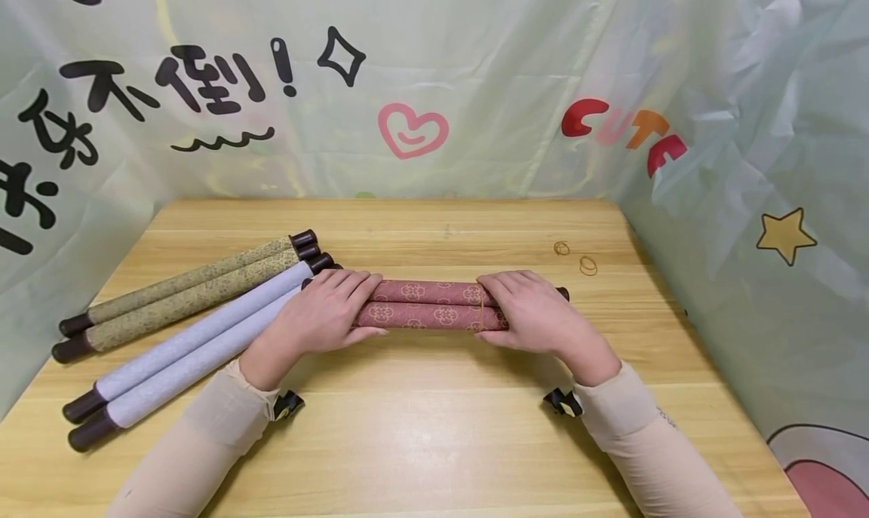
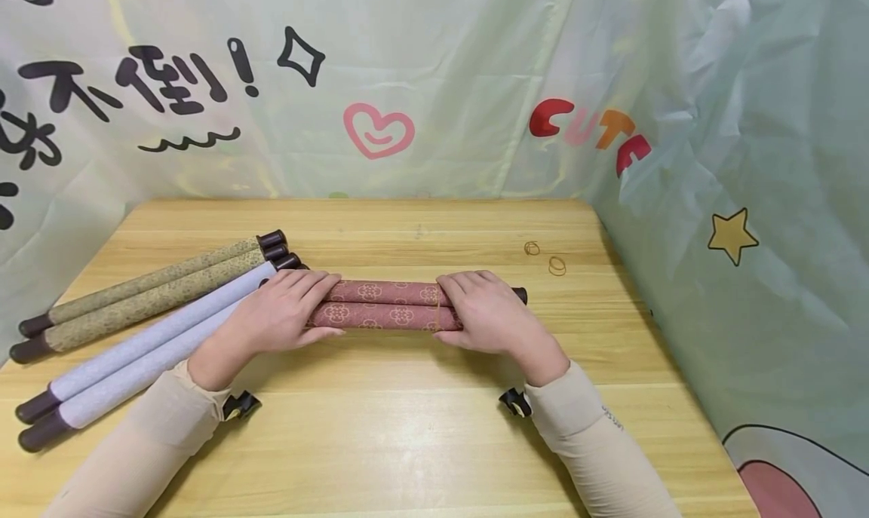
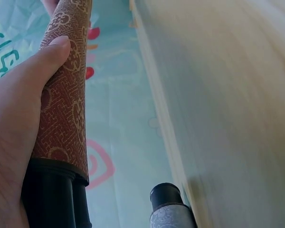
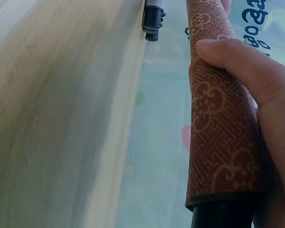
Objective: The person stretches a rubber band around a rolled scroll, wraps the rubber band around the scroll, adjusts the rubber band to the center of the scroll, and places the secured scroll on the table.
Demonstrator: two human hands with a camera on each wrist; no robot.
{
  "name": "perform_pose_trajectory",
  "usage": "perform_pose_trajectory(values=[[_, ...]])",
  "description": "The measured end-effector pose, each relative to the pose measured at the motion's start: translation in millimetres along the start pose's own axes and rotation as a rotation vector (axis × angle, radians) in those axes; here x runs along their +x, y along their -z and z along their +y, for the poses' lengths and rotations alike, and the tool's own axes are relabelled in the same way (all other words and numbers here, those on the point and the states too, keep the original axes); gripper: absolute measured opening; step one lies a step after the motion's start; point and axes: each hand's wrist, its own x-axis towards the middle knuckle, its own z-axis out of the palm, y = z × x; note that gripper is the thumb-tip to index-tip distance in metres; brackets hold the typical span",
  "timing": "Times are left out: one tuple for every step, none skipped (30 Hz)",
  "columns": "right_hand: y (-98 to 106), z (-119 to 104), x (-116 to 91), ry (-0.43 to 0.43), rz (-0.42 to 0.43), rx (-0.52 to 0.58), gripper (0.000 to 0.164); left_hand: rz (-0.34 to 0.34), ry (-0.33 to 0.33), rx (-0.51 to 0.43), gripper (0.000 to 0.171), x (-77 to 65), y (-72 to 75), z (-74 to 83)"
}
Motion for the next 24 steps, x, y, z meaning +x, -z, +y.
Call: perform_pose_trajectory(values=[[0,-1,0,0.006,0.005,-0.003,0.084,-0.006,0.0,0.0,0.085,0.2,0.1,0.6],[-1,-2,1,0.014,0.009,-0.003,0.084,-0.013,-0.001,0.0,0.084,0.5,0.2,1.3],[-1,-3,1,0.024,0.014,-0.005,0.083,-0.018,-0.005,0.0,0.084,1.0,0.2,2.1],[-2,-4,2,0.034,0.019,-0.002,0.083,-0.022,-0.009,0.002,0.084,1.4,-0.1,2.9],[-2,-5,3,0.045,0.024,0.002,0.082,-0.025,-0.014,0.002,0.084,1.9,-0.3,3.7],[-2,-7,3,0.052,0.027,0.003,0.082,-0.025,-0.017,0.003,0.084,2.3,-0.6,4.3],[-3,-8,3,0.056,0.03,0.003,0.082,-0.026,-0.019,0.006,0.084,2.8,-0.7,5.0],[-3,-9,4,0.058,0.032,0.005,0.082,-0.024,-0.02,0.01,0.084,3.1,-0.8,5.4],[-3,-9,4,0.058,0.033,0.006,0.082,-0.023,-0.02,0.013,0.084,3.2,-1.0,5.6],[-3,-10,4,0.055,0.034,0.008,0.083,-0.022,-0.019,0.017,0.085,3.2,-1.2,5.9],[-3,-10,4,0.052,0.033,0.009,0.083,-0.021,-0.017,0.019,0.085,3.2,-1.2,6.0],[-3,-10,3,0.048,0.031,0.009,0.083,-0.02,-0.015,0.019,0.084,3.1,-1.3,6.2],[-3,-11,3,0.046,0.029,0.011,0.084,-0.02,-0.014,0.021,0.084,3.0,-1.4,6.4],[-3,-11,3,0.046,0.027,0.012,0.084,-0.022,-0.015,0.023,0.084,2.9,-1.4,6.6],[-3,-11,3,0.048,0.027,0.014,0.084,-0.026,-0.015,0.024,0.084,2.8,-1.4,6.8],[-3,-11,3,0.052,0.027,0.013,0.085,-0.029,-0.015,0.024,0.084,2.7,-1.3,7.1],[-3,-11,3,0.056,0.028,0.013,0.085,-0.035,-0.015,0.027,0.084,2.6,-1.4,7.3],[-4,-11,3,0.063,0.031,0.011,0.086,-0.039,-0.015,0.029,0.084,2.5,-1.5,7.4],[-4,-11,3,0.069,0.035,0.011,0.086,-0.043,-0.014,0.033,0.085,2.4,-1.5,7.5],[-5,-11,3,0.074,0.039,0.01,0.087,-0.046,-0.013,0.035,0.085,2.5,-1.3,7.7],[-5,-11,4,0.08,0.046,0.012,0.087,-0.047,-0.011,0.036,0.085,2.5,-1.3,7.8],[-6,-11,4,0.084,0.052,0.014,0.087,-0.046,-0.01,0.039,0.085,2.6,-1.2,8.1],[-6,-11,4,0.087,0.056,0.019,0.088,-0.045,-0.009,0.042,0.085,2.8,-1.2,8.4],[-7,-11,4,0.09,0.06,0.027,0.087,-0.044,-0.008,0.045,0.085,3.2,-1.5,9.0]])
